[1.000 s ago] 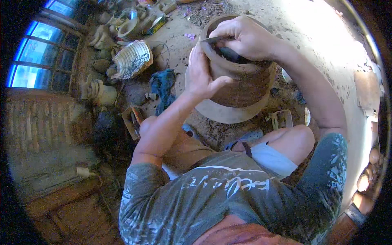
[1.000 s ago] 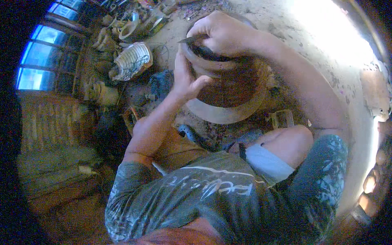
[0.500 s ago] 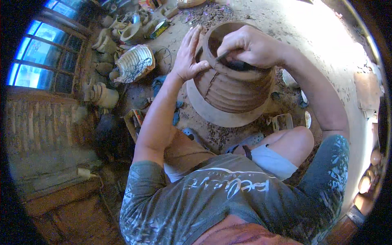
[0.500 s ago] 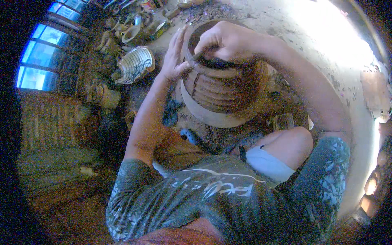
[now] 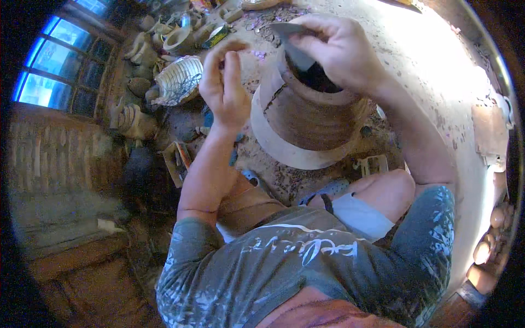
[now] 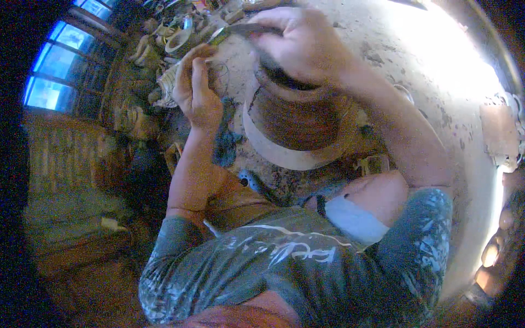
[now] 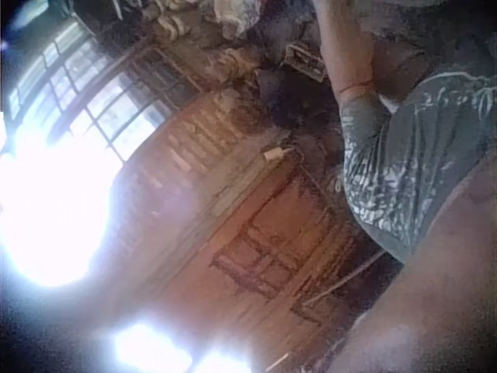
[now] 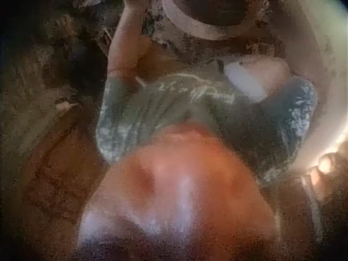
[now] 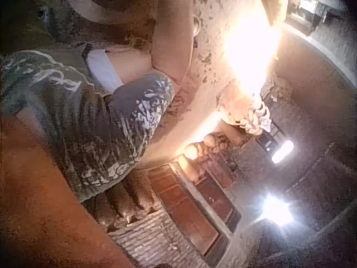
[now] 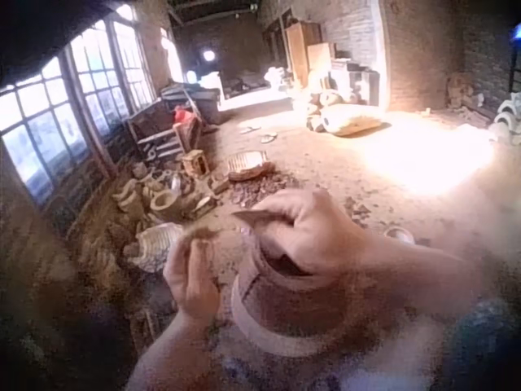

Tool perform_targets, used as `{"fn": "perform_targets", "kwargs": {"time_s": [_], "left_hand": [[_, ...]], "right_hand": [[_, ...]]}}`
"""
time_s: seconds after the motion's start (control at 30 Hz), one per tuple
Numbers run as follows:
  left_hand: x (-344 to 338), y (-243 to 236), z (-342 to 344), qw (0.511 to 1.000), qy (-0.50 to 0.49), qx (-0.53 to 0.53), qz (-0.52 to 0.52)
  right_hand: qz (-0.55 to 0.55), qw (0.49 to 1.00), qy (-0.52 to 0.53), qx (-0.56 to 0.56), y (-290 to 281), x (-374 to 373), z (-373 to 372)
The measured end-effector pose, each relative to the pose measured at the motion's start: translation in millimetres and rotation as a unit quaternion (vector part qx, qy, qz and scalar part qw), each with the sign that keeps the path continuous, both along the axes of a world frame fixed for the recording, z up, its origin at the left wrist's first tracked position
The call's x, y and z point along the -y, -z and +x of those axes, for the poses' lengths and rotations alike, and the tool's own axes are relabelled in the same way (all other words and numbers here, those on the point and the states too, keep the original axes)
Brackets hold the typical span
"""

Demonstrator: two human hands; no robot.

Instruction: The person shapes the exterior and bottom of a clay vessel on a pottery wheel using a blue rib tool, then lifts the vessel and its bat from the wheel.

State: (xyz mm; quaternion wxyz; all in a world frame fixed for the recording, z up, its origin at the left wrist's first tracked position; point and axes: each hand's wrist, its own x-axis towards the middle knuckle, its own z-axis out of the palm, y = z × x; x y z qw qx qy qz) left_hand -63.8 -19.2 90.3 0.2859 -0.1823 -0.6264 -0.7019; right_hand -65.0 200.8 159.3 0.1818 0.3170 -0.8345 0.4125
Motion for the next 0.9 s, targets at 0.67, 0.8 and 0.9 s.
{"fn": "perform_targets", "kwargs": {"time_s": [0.67,0.8,0.9], "left_hand": [[-31.4,94.5,12.5,0.93,0.003,-0.031,-0.366],[-16.1,97.0,-15.8,0.936,0.068,-0.059,-0.339],[-5.1,101.8,-37.7,0.932,0.141,-0.052,-0.33]], "right_hand": [[0.148,0.983,-0.054,-0.094,47.7,-12.4,-29.4],[0.149,0.983,-0.075,-0.07,42.9,-12.6,-25.5],[0.145,0.984,-0.087,-0.055,46.1,-12.1,-21.5]]}}
